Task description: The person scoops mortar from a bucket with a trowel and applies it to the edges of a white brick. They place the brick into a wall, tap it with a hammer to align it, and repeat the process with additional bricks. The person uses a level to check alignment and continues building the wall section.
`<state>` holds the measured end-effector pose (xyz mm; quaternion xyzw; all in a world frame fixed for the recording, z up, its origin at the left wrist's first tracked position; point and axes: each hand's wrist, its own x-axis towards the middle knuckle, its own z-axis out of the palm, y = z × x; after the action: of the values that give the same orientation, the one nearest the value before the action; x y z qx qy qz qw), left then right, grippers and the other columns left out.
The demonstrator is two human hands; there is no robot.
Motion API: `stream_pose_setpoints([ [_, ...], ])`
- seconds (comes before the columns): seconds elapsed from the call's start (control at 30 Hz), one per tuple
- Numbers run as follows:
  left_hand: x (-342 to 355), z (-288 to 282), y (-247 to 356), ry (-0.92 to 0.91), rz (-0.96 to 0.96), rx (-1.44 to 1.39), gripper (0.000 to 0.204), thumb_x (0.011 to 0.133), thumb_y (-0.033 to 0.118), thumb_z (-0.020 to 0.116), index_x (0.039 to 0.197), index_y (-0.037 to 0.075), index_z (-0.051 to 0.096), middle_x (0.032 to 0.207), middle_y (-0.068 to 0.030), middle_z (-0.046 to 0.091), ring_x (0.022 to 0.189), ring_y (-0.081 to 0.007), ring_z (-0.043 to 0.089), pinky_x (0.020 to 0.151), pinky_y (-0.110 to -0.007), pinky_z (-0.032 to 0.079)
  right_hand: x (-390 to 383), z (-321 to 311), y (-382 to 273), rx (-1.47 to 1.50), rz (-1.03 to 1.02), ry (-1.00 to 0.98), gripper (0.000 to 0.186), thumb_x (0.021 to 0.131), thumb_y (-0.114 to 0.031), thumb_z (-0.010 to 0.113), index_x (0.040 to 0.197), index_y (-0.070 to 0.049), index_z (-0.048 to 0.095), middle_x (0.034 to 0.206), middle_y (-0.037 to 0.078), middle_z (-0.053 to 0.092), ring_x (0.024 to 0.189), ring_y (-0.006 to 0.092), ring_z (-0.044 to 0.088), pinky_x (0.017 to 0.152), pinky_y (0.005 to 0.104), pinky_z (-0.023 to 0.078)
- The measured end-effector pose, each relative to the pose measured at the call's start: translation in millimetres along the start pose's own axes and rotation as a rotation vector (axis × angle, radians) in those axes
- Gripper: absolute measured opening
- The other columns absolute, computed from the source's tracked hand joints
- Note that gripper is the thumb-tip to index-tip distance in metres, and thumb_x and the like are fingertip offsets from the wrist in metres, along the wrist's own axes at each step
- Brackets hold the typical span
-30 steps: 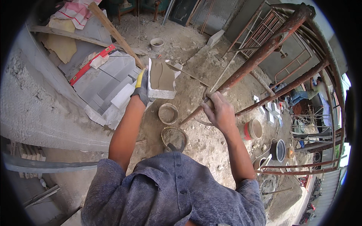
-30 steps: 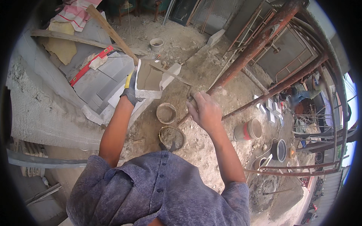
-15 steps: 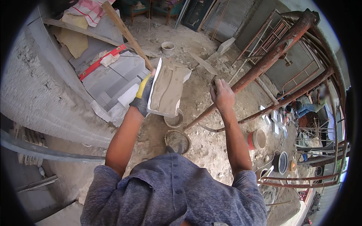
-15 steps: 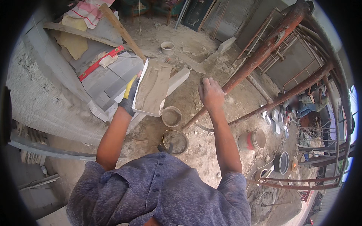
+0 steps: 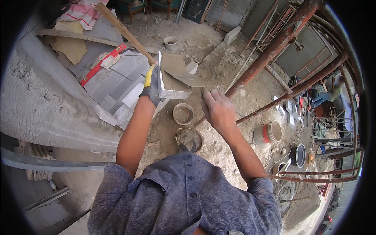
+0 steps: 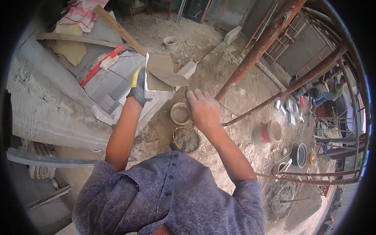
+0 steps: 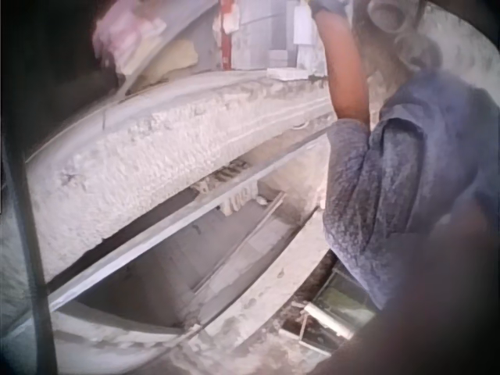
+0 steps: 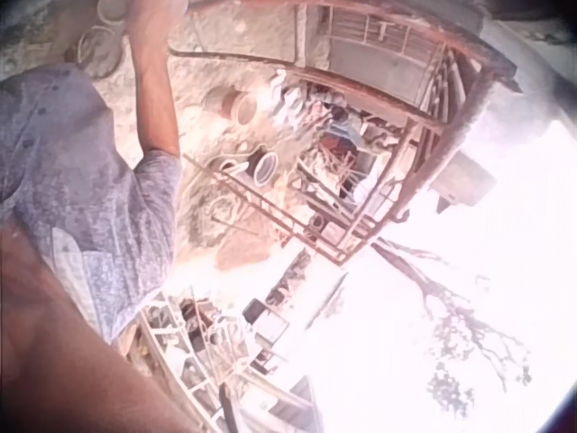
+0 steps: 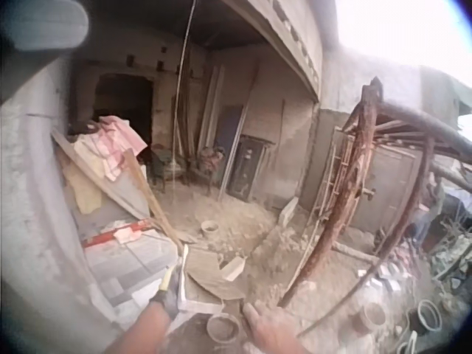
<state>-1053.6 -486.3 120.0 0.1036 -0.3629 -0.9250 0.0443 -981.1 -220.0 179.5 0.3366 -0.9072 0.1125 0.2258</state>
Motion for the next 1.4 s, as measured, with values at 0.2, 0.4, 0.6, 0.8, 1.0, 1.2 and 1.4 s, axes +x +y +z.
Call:
stream_pose_setpoints([
  [0.2,3,24,-3,-0.092,-0.231,-0.304,0.057,0.106,0.052,0.036,0.140,0.011,0.055,0.138,-0.0167,0.060,0.120,-0.0382,0.063,0.102,-0.058,0.050,-29,-22,5,-0.019,-0.023,-0.039,0.028,0.088,-0.022,0.071,0.111,-0.009,0.062,0.091,0.009,0.060,0.086,0.0291,0.063,0.070,0.0430,0.053],
  [0.4,28,-36,-20,-0.073,-0.182,-0.390,0.061,0.103,0.053,0.031,0.141,0.012,0.055,0.140,-0.0172,0.059,0.125,-0.0389,0.060,0.107,-0.059,0.047,-34,-5,22,0.156,0.058,0.026,0.028,0.086,-0.021,0.072,0.109,-0.008,0.062,0.093,0.009,0.060,0.086,0.0300,0.063,0.072,0.0417,0.052],
  [0.6,14,-42,-43,-0.080,-0.065,-0.593,0.050,0.105,0.046,0.034,0.128,0.009,0.060,0.127,-0.0162,0.064,0.114,-0.0366,0.064,0.100,-0.055,0.051,-2,68,21,0.129,-0.065,0.027,0.030,0.088,-0.019,0.072,0.114,-0.007,0.064,0.101,0.013,0.063,0.089,0.0332,0.061,0.076,0.0453,0.050],
  [0.8,-13,-90,-29,0.142,0.072,-0.560,0.059,0.104,0.056,0.035,0.133,0.009,0.056,0.125,-0.0159,0.065,0.111,-0.0343,0.066,0.099,-0.052,0.053,-72,118,56,0.351,-0.010,-0.040,0.025,0.090,-0.017,0.072,0.110,-0.004,0.064,0.101,0.015,0.066,0.086,0.0360,0.063,0.074,0.0463,0.051],
  [1.0,-71,-151,-81,0.170,-0.143,-0.402,0.069,0.101,0.062,0.047,0.144,0.008,0.052,0.132,-0.0147,0.064,0.114,-0.0306,0.066,0.100,-0.047,0.055,-165,293,114,0.543,0.696,-0.681,0.031,0.094,-0.026,0.063,0.112,-0.001,0.064,0.104,0.025,0.070,0.098,0.0432,0.068,0.083,0.0488,0.053],
  [1.2,-63,-291,-239,0.612,-0.360,-0.076,0.058,0.103,0.050,0.053,0.143,0.008,0.053,0.129,-0.0097,0.065,0.110,-0.0229,0.067,0.094,-0.040,0.056,-166,511,136,0.196,0.751,-1.126,0.042,0.097,-0.037,0.057,0.119,-0.003,0.068,0.116,0.022,0.071,0.111,0.0412,0.068,0.094,0.0476,0.056],
  [1.4,-5,-448,-370,0.546,-0.574,-0.146,0.060,0.101,0.049,0.058,0.143,0.007,0.052,0.129,-0.0090,0.065,0.114,-0.0209,0.064,0.098,-0.037,0.053,-156,767,169,0.098,0.590,-1.224,0.034,0.095,-0.030,0.058,0.117,-0.009,0.074,0.119,0.020,0.071,0.115,0.0382,0.067,0.098,0.0457,0.055],
])
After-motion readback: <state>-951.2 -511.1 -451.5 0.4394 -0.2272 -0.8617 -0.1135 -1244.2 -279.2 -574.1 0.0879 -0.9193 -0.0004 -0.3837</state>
